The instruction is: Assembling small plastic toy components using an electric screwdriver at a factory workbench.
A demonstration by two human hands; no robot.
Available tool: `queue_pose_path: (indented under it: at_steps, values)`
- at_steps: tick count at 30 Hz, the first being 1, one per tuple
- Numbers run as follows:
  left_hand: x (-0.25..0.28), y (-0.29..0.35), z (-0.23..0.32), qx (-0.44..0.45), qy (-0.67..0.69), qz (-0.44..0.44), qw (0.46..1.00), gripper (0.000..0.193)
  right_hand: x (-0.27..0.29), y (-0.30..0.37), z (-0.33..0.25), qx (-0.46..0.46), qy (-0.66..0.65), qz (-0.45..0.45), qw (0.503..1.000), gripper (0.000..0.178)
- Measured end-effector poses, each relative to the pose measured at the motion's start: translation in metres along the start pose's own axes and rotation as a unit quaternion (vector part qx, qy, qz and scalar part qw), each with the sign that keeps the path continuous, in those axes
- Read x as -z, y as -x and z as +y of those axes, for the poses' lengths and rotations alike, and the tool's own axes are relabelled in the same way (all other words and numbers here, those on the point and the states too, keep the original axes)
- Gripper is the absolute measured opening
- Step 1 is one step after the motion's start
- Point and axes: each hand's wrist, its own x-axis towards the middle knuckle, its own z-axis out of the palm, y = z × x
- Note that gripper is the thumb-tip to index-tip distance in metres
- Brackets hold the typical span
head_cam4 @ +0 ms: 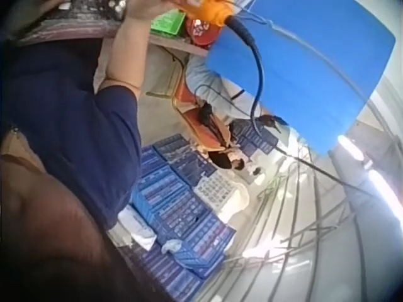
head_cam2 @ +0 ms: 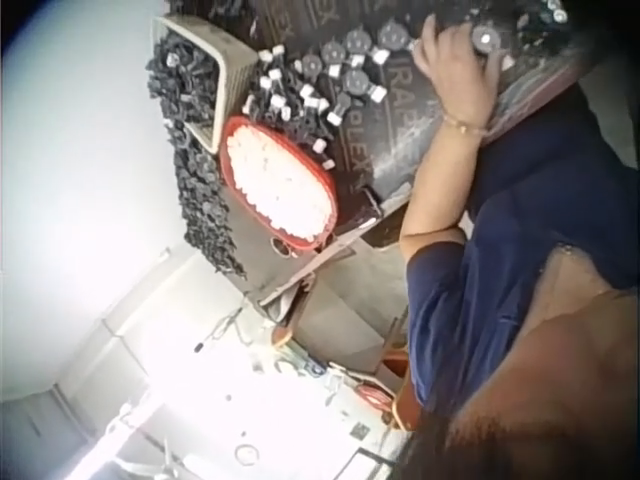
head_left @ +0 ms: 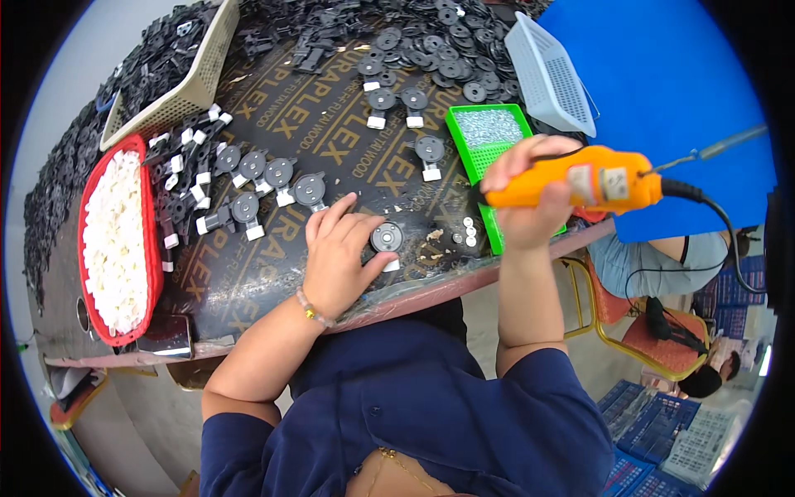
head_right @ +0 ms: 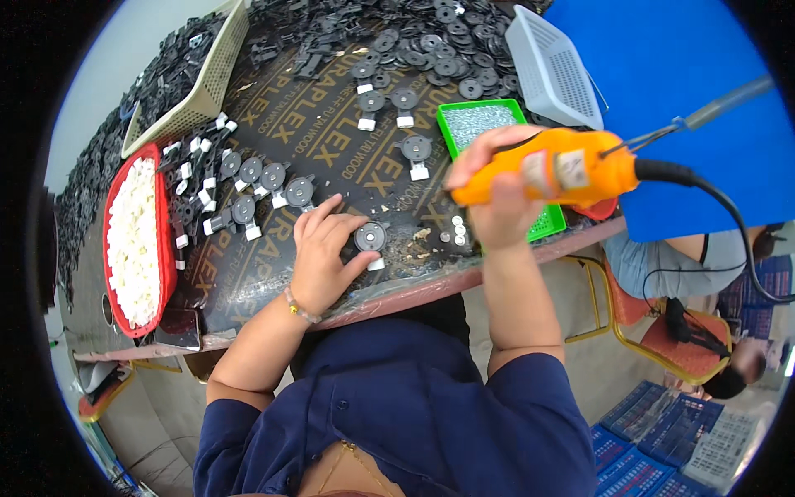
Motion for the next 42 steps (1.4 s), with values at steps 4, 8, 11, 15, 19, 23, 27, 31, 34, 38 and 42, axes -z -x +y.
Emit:
queue_pose_path:
  at_steps: [4, 8, 11, 15, 19, 23, 27, 31, 34, 38, 42]
  values:
    - [-0.002, -0.005, 0.005, 0.009, -0.008, -0.019, 1.0, 0.05, 0.062, -0.017, -0.015, 0.03, 0.203, 0.108, 0.973, 0.03]
    - [-0.004, -0.006, 0.004, 0.007, -0.007, -0.022, 1.0, 0.05, 0.091, -0.013, -0.005, 0.022, 0.202, 0.134, 0.97, 0.024]
    - [-0.004, -0.005, 0.004, 0.004, -0.012, -0.02, 1.0, 0.051, 0.095, -0.012, 0.003, 0.048, 0.203, 0.13, 0.969, 0.025]
    - [-0.004, -0.005, 0.004, 0.006, -0.017, -0.021, 1.0, 0.052, 0.095, -0.012, 0.004, 0.035, 0.207, 0.152, 0.966, 0.028]
    - [-0.004, -0.005, 0.004, 0.004, -0.021, -0.017, 1.0, 0.053, 0.095, -0.012, 0.006, 0.035, 0.206, 0.144, 0.967, 0.027]
    - [-0.001, -0.006, 0.009, 0.016, -0.015, -0.01, 1.0, 0.055, 0.087, -0.013, -0.003, 0.04, 0.202, 0.141, 0.968, 0.035]
    - [-0.001, -0.006, 0.007, 0.01, -0.011, -0.009, 1.0, 0.056, 0.064, -0.009, -0.03, 0.052, 0.103, 0.104, 0.988, 0.052]
    - [-0.004, -0.003, 0.002, -0.005, -0.014, -0.005, 1.0, 0.055, 0.001, 0.014, -0.035, 0.035, 0.042, 0.004, 0.999, 0.058]
    - [-0.004, -0.002, 0.002, -0.004, -0.004, -0.006, 1.0, 0.055, -0.035, 0.031, -0.017, -0.043, -0.016, -0.048, 0.998, 0.061]
    - [-0.003, -0.004, 0.004, -0.001, -0.007, -0.011, 1.0, 0.054, -0.05, 0.043, 0.005, -0.088, -0.025, -0.089, 0.992, 0.062]
    - [-0.003, -0.004, 0.004, 0.001, -0.009, -0.007, 1.0, 0.054, -0.054, 0.043, 0.011, -0.094, -0.012, -0.09, 0.991, 0.061]
